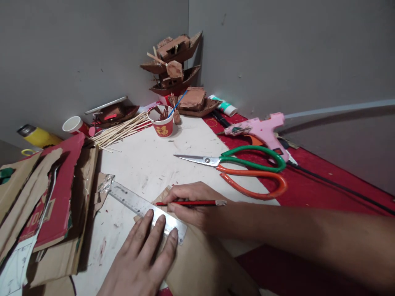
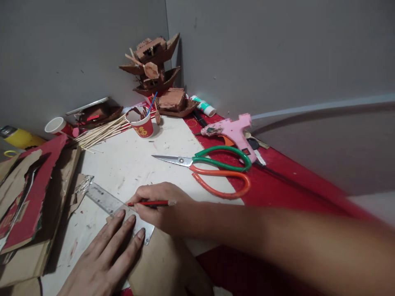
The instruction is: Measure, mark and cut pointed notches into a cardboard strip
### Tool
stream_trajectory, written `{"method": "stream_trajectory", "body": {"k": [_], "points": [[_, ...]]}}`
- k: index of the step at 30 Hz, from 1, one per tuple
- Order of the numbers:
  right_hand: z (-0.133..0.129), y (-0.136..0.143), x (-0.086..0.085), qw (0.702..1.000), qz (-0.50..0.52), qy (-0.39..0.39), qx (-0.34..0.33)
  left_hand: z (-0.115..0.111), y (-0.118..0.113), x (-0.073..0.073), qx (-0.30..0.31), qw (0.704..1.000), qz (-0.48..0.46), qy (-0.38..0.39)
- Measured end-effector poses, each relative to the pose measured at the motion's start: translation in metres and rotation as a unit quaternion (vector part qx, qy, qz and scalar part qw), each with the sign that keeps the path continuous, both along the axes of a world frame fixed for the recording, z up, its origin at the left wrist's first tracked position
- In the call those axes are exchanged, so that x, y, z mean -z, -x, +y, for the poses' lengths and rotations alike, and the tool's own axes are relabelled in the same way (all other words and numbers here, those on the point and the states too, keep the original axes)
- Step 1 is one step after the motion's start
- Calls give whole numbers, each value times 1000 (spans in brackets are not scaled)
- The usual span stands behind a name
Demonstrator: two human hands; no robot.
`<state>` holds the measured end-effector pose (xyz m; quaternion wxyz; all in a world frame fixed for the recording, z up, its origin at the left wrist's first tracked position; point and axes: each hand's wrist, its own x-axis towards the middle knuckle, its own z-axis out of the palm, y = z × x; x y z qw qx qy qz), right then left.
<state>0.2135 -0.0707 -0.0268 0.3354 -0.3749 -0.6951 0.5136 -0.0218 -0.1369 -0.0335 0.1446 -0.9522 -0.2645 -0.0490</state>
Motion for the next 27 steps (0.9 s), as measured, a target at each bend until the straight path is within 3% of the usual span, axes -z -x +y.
{"method": "stream_trajectory", "body": {"k": [6,14,27], "points": [[-1,-3,-10,999,-37,-15,4,5,-7,-18,26,999,27,-17],[-2,-11,-35,993,-107,-29,-30,2,-2,-4,11,1000,8,-3],[-8,-23,-51,988,-146,-29,-51,5,-5,-10,27,1000,11,4]]}}
